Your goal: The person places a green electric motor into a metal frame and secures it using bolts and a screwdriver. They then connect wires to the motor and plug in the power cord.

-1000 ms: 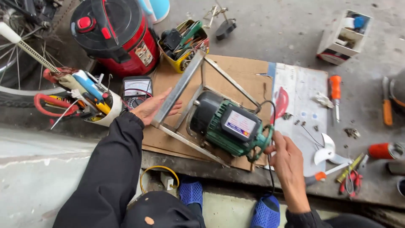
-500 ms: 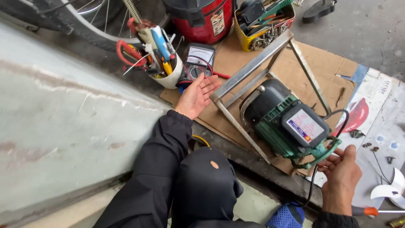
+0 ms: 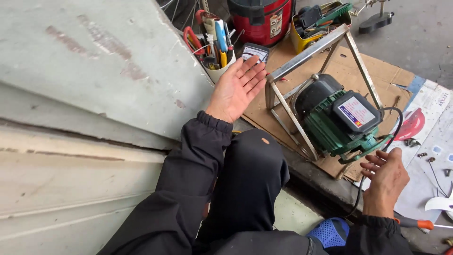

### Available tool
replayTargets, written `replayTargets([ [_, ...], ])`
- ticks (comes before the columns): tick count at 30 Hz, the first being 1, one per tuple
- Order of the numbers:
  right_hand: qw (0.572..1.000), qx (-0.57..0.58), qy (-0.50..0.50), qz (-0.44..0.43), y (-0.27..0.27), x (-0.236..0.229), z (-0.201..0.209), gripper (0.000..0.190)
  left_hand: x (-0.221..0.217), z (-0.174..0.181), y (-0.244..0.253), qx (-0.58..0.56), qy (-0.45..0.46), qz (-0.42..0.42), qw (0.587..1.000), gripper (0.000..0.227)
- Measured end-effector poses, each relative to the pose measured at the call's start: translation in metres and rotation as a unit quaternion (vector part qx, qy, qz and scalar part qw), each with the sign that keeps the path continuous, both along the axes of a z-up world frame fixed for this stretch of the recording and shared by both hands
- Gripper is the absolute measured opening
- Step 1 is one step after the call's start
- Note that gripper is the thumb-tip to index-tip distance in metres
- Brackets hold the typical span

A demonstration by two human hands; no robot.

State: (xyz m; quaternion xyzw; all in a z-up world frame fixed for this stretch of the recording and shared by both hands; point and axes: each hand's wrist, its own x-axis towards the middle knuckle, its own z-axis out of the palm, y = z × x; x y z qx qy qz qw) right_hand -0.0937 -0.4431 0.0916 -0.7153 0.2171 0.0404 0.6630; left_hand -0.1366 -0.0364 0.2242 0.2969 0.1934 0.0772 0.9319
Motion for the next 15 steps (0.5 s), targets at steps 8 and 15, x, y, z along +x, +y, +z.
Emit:
replayTargets([
  [8, 0.999, -0.024, -0.028, 0.003, -0.005, -0.023, 0.025, 0.054, -0.022, 0.032, -0.043, -0.080, -0.256, -0.122, 0.956, 0.041],
  [15, 0.999, -0.024, -0.040, 0.014, 0.001, -0.030, 0.023, 0.053, -0.042, 0.021, -0.013, -0.146, -0.216, -0.090, 0.961, 0.041],
])
